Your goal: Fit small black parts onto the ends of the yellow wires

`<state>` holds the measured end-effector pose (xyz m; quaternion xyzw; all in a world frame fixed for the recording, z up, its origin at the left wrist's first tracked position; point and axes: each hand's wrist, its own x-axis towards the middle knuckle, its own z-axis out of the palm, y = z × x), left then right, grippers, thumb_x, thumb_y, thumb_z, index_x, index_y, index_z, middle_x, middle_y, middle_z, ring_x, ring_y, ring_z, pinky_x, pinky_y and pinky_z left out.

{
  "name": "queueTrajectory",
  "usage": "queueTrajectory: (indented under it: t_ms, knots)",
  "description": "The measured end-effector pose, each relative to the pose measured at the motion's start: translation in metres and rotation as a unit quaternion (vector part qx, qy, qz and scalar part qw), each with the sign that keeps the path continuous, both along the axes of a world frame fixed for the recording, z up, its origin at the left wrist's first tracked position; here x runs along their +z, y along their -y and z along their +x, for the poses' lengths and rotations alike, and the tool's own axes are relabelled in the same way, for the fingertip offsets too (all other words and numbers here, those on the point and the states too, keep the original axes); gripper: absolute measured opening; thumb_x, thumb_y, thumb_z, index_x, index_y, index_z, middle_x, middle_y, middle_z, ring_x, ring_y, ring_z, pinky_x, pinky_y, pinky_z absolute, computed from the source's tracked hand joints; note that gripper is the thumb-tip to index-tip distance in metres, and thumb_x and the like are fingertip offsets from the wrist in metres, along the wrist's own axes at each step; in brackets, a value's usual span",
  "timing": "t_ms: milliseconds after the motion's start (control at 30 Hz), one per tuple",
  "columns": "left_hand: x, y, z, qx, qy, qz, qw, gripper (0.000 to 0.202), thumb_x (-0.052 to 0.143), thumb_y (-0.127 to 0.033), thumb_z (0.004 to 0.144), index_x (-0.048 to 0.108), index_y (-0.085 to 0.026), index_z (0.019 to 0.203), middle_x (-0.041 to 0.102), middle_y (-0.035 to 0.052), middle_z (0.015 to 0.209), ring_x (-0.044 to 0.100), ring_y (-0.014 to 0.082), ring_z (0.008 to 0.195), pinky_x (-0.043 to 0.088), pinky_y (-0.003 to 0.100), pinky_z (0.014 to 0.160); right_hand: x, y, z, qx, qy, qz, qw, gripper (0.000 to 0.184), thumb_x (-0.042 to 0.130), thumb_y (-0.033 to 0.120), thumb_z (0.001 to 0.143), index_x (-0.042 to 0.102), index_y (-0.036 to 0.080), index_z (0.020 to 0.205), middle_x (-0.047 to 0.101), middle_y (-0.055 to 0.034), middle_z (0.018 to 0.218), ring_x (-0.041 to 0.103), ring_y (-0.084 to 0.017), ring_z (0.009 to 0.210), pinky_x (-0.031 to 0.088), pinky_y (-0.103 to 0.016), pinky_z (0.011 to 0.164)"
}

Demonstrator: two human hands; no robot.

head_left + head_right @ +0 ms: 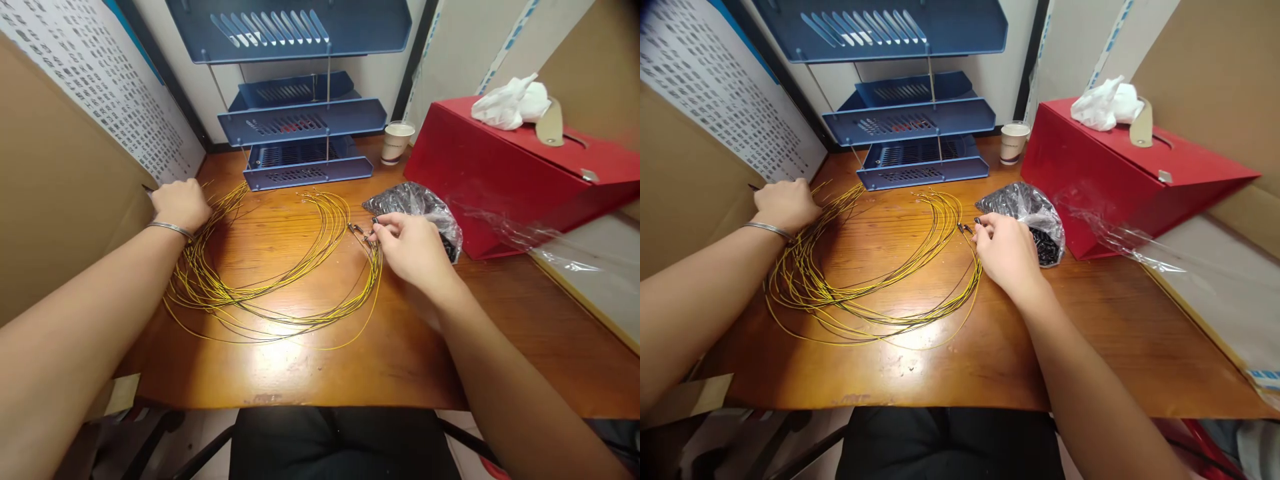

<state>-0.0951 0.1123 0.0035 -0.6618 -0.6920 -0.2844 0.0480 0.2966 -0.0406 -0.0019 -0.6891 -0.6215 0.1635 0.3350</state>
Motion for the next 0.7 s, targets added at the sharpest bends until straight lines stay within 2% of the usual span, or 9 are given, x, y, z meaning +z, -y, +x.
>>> queueTrajectory:
  t_ms: [100,167,233,300,367,467,600,700]
  knots:
    - [0.008,0.002,0.034,-0.017,-0.025,-0.031,0.999,0.063,0.083,-0.059,0.038,0.034,-0.021,0.052,0.029,0.0016,0.049,0.053,0.033,0.086,0.039,0.059,0.086,0.001,0.001,0.001,-0.004,0.033,-0.005,0.999,0.027,0.059,0.031,0.089,0.077,0.018,0.104,0.077,-0.0092,0.087,0.072,-0.026,0.085,0.052,-0.039,0.082]
    - [0.011,0.006,0.064,-0.042,-0.042,-0.051,0.997,0.038,0.081,-0.044,0.049,0.052,-0.021,0.06,0.046,0.0048,0.056,0.057,0.0342,0.088,0.042,0.056,0.087,0.0,0.001,0.0,-0.011,0.06,-0.006,0.998,0.026,0.06,0.034,0.089,0.079,0.02,0.101,0.077,-0.0092,0.089,0.072,-0.027,0.084,0.052,-0.04,0.08]
    - [0.012,0.011,0.095,-0.068,-0.056,-0.08,0.993,0.022,0.075,-0.035,0.057,0.065,-0.02,0.069,0.059,0.0085,0.065,0.06,0.0351,0.087,0.045,0.053,0.087,-0.002,0.0,-0.001,-0.017,0.082,-0.009,0.996,0.027,0.059,0.035,0.089,0.079,0.021,0.1,0.077,-0.0091,0.09,0.072,-0.029,0.087,0.051,-0.04,0.08]
    - [0.008,0.014,0.123,-0.101,-0.078,-0.139,0.982,0.016,0.07,-0.032,0.065,0.071,-0.021,0.078,0.068,0.0106,0.078,0.063,0.035,0.091,0.047,0.049,0.088,-0.005,-0.002,-0.001,-0.019,0.108,-0.015,0.994,0.028,0.058,0.035,0.089,0.079,0.021,0.103,0.077,-0.0095,0.09,0.072,-0.031,0.09,0.051,-0.041,0.08]
    - [0.002,0.013,0.142,-0.129,-0.055,-0.166,0.976,0.016,0.068,-0.029,0.07,0.073,-0.02,0.083,0.073,0.011,0.088,0.065,0.0328,0.093,0.048,0.044,0.089,-0.008,-0.004,-0.001,-0.014,0.136,-0.027,0.99,0.03,0.058,0.034,0.089,0.078,0.02,0.106,0.076,-0.0101,0.089,0.071,-0.032,0.089,0.051,-0.041,0.078]
    - [-0.011,0.006,0.156,-0.139,-0.006,-0.191,0.972,0.022,0.066,-0.026,0.076,0.074,-0.017,0.095,0.074,0.0119,0.095,0.067,0.0282,0.092,0.05,0.037,0.087,-0.011,-0.006,-0.001,-0.009,0.158,-0.044,0.986,0.032,0.058,0.033,0.089,0.077,0.019,0.111,0.076,-0.0104,0.087,0.071,-0.031,0.086,0.05,-0.041,0.077]
    - [-0.025,-0.007,0.16,-0.157,0.017,-0.19,0.969,0.032,0.065,-0.028,0.081,0.07,-0.017,0.111,0.074,0.0086,0.104,0.067,0.0217,0.093,0.051,0.03,0.086,-0.009,-0.005,0.0,-0.02,0.172,-0.047,0.984,0.032,0.058,0.034,0.088,0.076,0.019,0.11,0.075,-0.0104,0.088,0.07,-0.028,0.085,0.05,-0.039,0.075]
    - [-0.029,-0.013,0.163,-0.156,0.024,-0.191,0.969,0.027,0.066,-0.028,0.08,0.072,-0.019,0.104,0.075,0.008,0.103,0.068,0.0214,0.092,0.05,0.03,0.086,-0.009,-0.003,-0.001,-0.022,0.173,-0.044,0.984,0.032,0.058,0.036,0.088,0.077,0.021,0.109,0.075,-0.0107,0.088,0.07,-0.028,0.083,0.05,-0.038,0.073]
